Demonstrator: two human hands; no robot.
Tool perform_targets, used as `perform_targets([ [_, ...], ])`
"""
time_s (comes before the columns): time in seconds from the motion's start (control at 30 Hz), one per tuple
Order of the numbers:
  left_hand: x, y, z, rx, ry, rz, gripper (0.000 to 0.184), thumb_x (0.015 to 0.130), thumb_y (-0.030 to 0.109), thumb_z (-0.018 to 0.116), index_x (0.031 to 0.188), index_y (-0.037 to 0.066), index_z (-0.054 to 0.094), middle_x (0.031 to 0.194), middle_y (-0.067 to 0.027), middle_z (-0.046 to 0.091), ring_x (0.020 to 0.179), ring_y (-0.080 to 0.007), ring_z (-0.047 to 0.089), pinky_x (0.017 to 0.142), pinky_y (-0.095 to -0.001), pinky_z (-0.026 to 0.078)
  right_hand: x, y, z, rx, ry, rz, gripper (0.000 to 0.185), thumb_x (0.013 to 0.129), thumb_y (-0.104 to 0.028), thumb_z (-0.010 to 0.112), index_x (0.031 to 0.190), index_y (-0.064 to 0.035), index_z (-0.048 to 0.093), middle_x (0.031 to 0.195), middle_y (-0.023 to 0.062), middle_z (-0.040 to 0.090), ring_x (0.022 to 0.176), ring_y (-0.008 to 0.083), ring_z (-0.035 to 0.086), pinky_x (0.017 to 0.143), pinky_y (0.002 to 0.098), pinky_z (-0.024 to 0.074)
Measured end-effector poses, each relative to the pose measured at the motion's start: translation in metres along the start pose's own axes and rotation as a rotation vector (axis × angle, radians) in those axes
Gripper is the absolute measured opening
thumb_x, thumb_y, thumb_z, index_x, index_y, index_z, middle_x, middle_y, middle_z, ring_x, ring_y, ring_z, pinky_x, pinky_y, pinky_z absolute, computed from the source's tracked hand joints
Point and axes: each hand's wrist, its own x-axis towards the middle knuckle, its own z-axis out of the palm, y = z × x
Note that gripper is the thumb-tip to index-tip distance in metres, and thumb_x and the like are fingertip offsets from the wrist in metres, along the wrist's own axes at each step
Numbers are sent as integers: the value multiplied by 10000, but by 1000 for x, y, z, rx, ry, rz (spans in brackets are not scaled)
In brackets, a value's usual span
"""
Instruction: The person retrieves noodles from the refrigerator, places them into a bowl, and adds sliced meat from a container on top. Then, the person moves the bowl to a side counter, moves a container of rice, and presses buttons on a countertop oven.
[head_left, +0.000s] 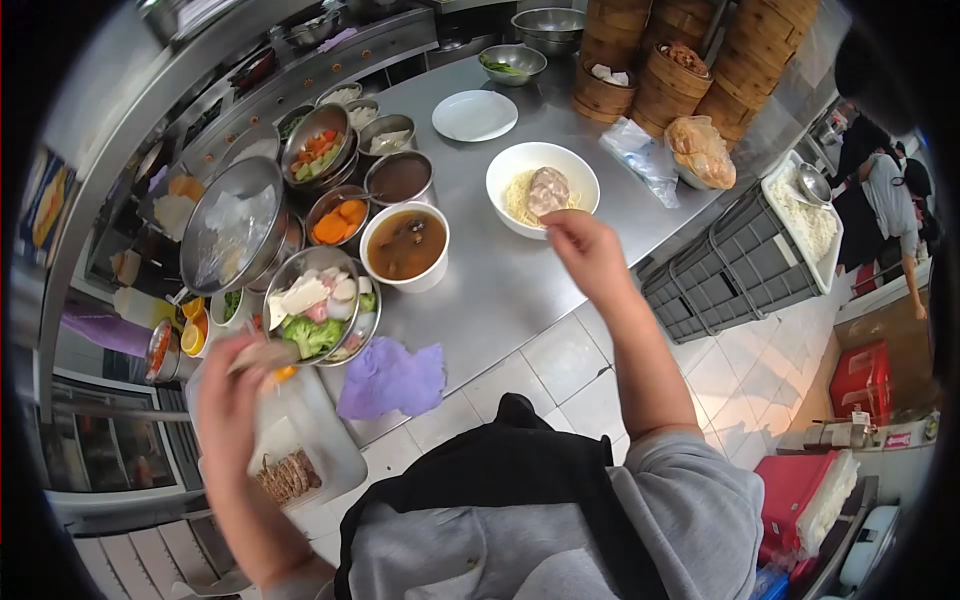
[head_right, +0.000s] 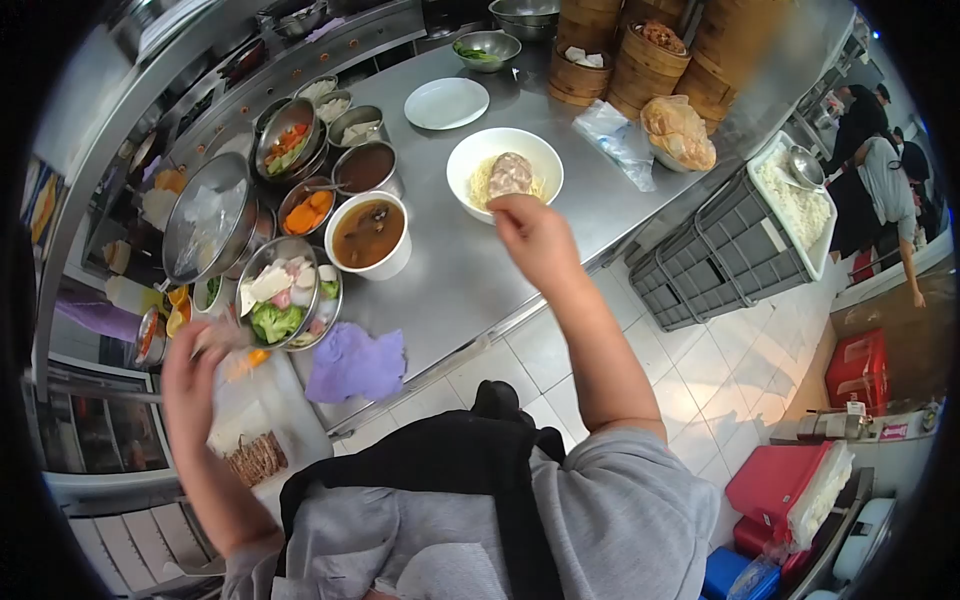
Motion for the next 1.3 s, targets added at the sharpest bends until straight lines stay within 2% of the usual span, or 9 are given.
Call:
perform_targets([
  [0.13, 107, 58, 140, -137, -207, 174, 270, 800, -14, 610, 1055, 16, 527, 976, -58, 594, 940, -150, 581, 812, -291, 473, 12, 37, -44, -61, 3, 117, 171, 841, -78, 589, 987, -14, 653, 910, 154, 658, 745, 233, 631, 691, 309, 494],
  [0.23, 171, 76, 229, 25, -334, 419, 216, 779, 38, 645, 975, 43, 555, 924, -100, 611, 890, -255, 588, 781, -340, 466, 20, 55, -59, -152, 2, 147, 191, 829, -83, 581, 994, -21, 654, 929, 162, 653, 762, 252, 631, 709, 329, 496],
  [0.37, 219, 64, 314, 38, -467, 414, 216, 753, 39, 673, 951, 50, 586, 934, -116, 588, 879, -288, 573, 785, -362, 457, 33, 70, -65, -228, -15, 85, 188, 810, -71, 577, 975, -26, 655, 913, 158, 646, 770, 284, 632, 702, 352, 500],
  [0.73, 227, 54, 361, 187, -293, 411, 323, 712, 73, 677, 1023, 62, 592, 1040, -175, 554, 994, -324, 544, 854, -388, 469, 67, 99, -40, -338, -46, -97, 206, 745, -27, 607, 942, -35, 663, 955, 151, 649, 914, 334, 608, 807, 400, 479],
  [0.83, 189, 74, 308, 166, -320, 343, 199, 787, 131, 569, 974, 65, 593, 1050, -187, 558, 1004, -346, 538, 790, -439, 495, 58, 81, -35, -217, -85, -89, 282, 769, 57, 552, 1020, -35, 641, 1005, 141, 635, 923, 285, 619, 815, 356, 486],
  [0.9, 152, 63, 280, 86, 30, 651, 147, 791, 120, 562, 931, 87, 592, 1001, -101, 570, 990, -297, 551, 742, -387, 513, 56, 83, -32, -254, -111, -254, 217, 855, -2, 553, 1057, -27, 630, 1011, 97, 638, 902, 207, 610, 801, 315, 474],
  [1.03, 46, 37, 187, -9, 163, 750, 128, 764, 122, 577, 886, 99, 610, 959, -53, 574, 936, -253, 561, 743, -358, 511, 19, 10, 12, -180, -231, -211, 155, 896, -70, 567, 1027, -24, 636, 957, 42, 635, 788, 105, 561, 700, 215, 447],
  [1.13, -38, -21, 118, 116, 301, 627, 149, 731, 103, 608, 878, 96, 628, 966, -55, 596, 906, -247, 575, 739, -360, 493, -21, -46, 55, 130, -600, -57, 122, 870, -35, 586, 978, -13, 639, 880, 44, 617, 774, 97, 553, 683, 227, 444],
  [1.3, -187, -115, 7, 455, 548, -50, 269, 696, -37, 618, 937, 82, 612, 965, -101, 597, 940, -300, 555, 794, -393, 465, -80, -152, 149, 79, -1058, -357, 143, 810, -2, 608, 948, -14, 643, 838, 91, 623, 741, 184, 587, 675, 272, 456],
])
